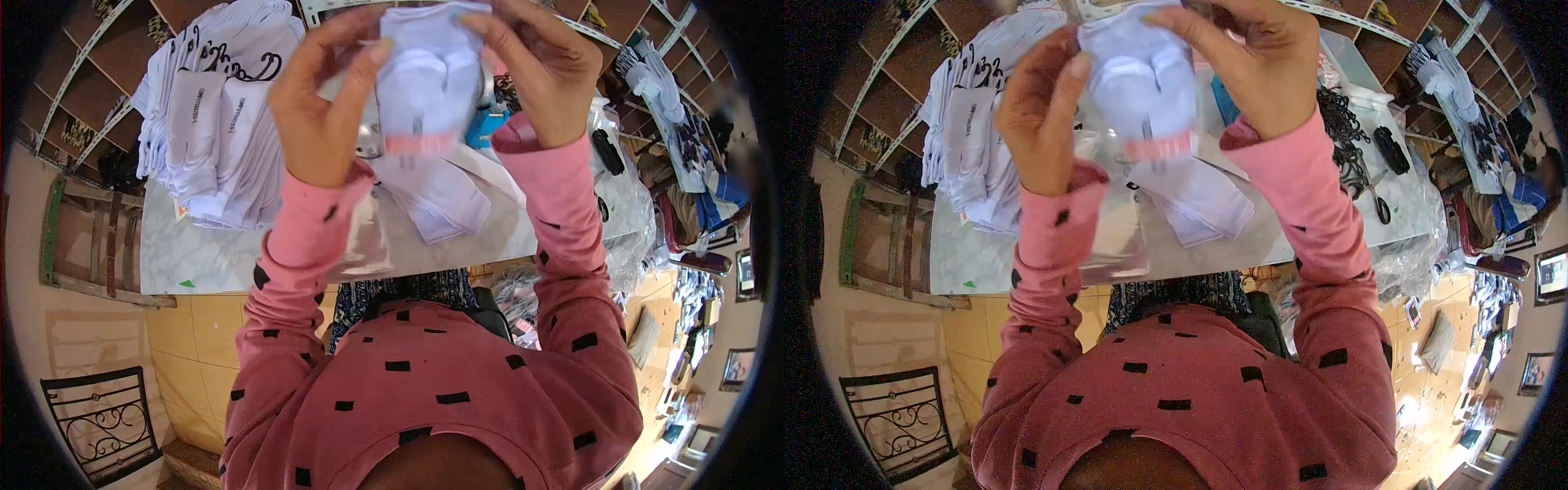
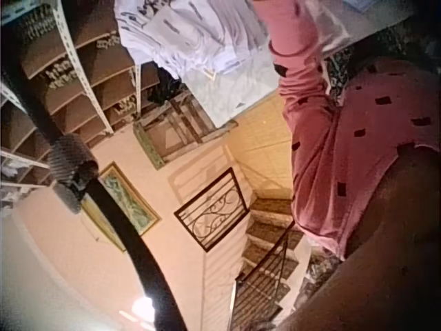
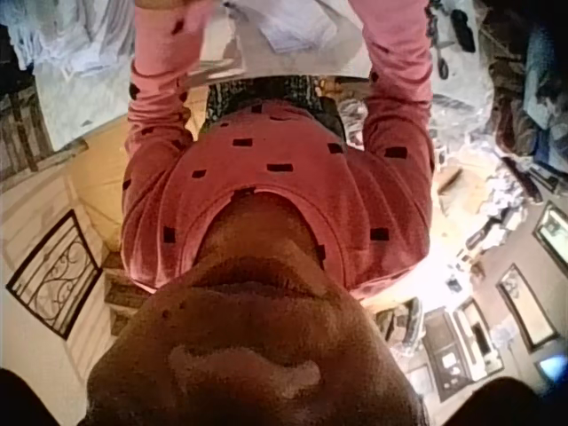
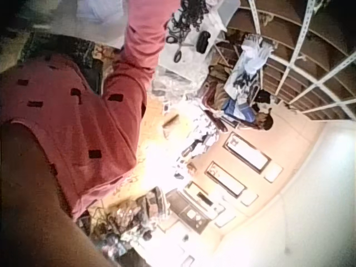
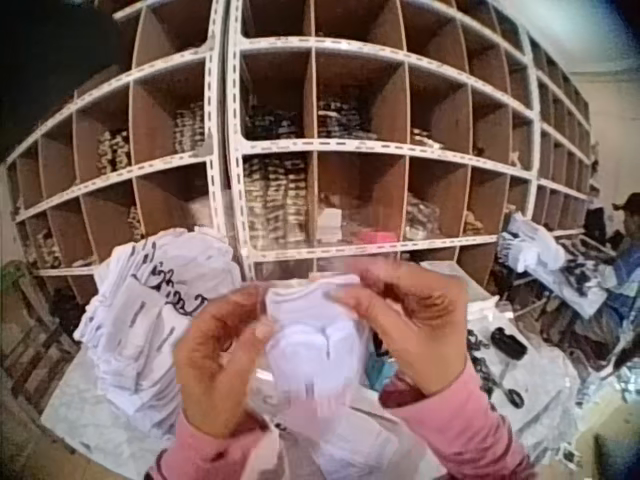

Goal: The recorder is placing white socks into individual plastic bags and attaching labels.

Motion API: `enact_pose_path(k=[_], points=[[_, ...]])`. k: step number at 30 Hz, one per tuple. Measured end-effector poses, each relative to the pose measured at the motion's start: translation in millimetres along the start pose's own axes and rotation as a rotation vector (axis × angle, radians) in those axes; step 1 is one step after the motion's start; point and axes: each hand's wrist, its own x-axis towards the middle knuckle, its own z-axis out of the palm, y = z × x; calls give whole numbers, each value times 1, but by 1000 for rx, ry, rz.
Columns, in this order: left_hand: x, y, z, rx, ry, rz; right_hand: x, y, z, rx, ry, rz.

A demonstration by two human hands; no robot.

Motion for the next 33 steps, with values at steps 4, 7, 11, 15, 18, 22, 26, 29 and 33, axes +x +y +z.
enact_pose_path(k=[4, 7, 11, 15, 18, 22, 26, 29, 33], points=[[-5, -10, -30, 120, -258, 159, 0, 9, -18, -267, -194, -435], [-62, -39, -40, -88, -358, -120, -47, 48, -40, -123, -251, -97], [-135, -80, -66, 156, -288, -464, -128, 78, -46, -58, -313, 466], [-146, -74, -61, 126, -270, -640, -145, 80, -46, -47, -216, 459], [-150, -78, -55, -94, -59, -977, -145, 77, -41, 114, -115, 1011], [-142, -64, -37, 131, 18, -978, -132, 79, -43, 6, -211, 901], [-131, -61, -38, 89, 61, -950, -83, 107, -77, -724, 131, 194], [-135, -67, -39, -10, 91, -771, -67, 150, -100, -1019, 18, 313], [-135, -71, -33, 64, 57, -687, -63, 169, -98, -898, 52, 550]])
